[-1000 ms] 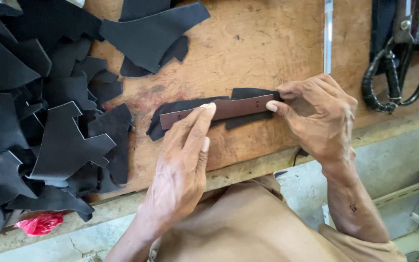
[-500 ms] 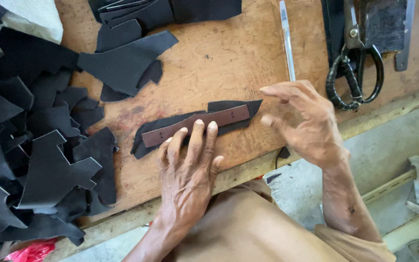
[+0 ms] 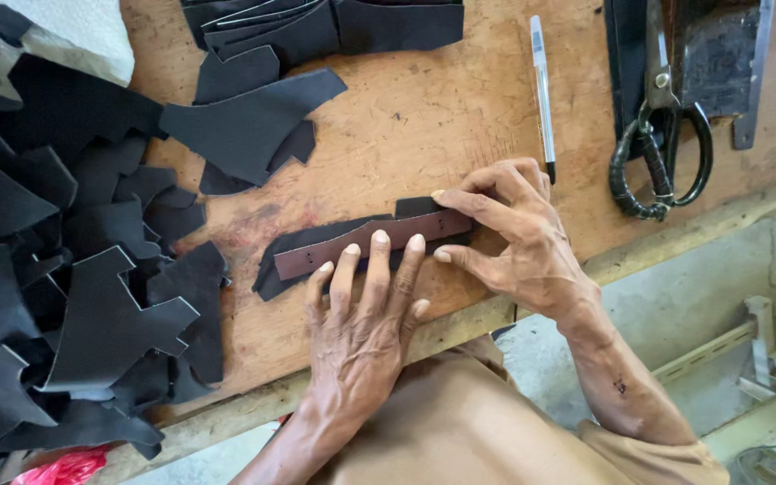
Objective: The person uses shears to trim black leather pieces and a brown leather template on a wooden workbench. They align the template, mark the leather with a pen, and cut along the marked lines, stacking finished pieces on the table.
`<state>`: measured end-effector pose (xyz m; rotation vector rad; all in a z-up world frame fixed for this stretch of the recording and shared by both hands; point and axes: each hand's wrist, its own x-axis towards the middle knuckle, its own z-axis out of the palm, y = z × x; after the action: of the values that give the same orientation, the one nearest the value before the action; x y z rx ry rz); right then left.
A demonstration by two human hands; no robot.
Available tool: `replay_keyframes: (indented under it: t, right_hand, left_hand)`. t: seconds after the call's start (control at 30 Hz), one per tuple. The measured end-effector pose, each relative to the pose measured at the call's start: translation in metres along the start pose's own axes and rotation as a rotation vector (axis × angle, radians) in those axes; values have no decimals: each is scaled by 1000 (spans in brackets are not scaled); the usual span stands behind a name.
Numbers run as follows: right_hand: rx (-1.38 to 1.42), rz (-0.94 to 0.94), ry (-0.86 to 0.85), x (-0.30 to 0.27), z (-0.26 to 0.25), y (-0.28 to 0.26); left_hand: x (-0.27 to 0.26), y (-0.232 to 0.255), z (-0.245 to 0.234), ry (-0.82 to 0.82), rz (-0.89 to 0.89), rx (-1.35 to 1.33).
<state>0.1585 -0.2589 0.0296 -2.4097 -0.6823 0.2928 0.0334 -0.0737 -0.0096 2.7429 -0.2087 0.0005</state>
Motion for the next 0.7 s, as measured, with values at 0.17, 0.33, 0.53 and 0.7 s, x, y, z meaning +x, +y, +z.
replay_keyframes:
  t: [0.17,0.33,0.53,0.7]
  right_hand:
    - [-6,9,-13,-3,3,1]
    - [-72,-51,-9,1,-15,7]
    - [-170,349,154,9,-52,39]
    - [-180,211,53,7,-48,54]
  left_hand:
    - [-1,7,1,13,-22,96]
    - [2,11,2,-11,-32,84]
    - [4,21,0,-19,-44,116]
    - [4,24,3,-17,-65,71]
